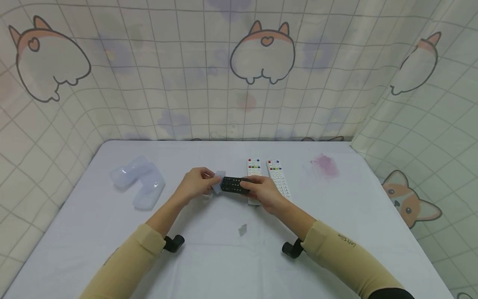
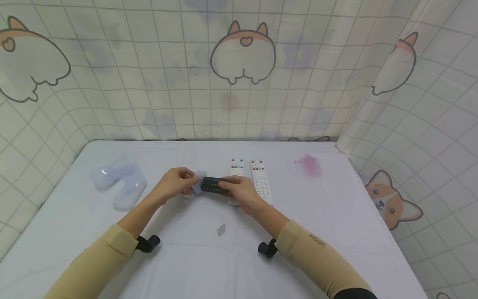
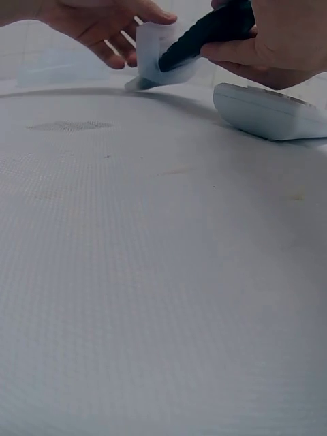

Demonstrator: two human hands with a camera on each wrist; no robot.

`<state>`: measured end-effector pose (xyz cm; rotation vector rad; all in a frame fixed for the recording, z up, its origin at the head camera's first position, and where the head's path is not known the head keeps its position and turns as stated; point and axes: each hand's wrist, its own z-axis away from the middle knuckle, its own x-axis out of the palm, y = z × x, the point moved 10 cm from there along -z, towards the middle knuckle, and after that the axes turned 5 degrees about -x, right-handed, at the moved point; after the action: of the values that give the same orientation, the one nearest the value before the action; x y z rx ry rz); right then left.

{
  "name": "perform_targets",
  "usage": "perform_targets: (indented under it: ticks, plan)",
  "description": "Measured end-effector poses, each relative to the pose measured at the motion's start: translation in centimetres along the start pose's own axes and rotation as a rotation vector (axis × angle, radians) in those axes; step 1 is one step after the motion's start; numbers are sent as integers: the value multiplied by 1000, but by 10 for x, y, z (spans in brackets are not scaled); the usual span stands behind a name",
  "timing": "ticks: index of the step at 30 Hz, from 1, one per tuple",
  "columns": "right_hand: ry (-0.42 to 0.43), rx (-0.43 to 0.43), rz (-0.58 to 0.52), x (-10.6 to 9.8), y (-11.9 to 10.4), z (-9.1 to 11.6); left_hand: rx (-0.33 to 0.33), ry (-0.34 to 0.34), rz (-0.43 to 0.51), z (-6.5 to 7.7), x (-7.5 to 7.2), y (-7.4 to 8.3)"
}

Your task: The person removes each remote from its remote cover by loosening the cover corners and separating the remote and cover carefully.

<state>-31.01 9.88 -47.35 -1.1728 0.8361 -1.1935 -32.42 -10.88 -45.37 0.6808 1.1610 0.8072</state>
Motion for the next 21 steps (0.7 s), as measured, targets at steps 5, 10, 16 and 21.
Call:
perform_targets:
  ticks: [5, 10, 16, 21]
  plan:
    - [13, -5, 10, -1, 0, 0, 43, 36, -12, -1, 1, 9]
    - [34, -12, 4, -3, 1, 0, 54, 77, -22, -4, 3, 9]
    - [42, -19, 2, -3, 1, 1, 56, 120, -43, -5, 3, 9]
    - [46, -24, 22, -3, 0, 2, 50, 147, -44, -4, 2, 10]
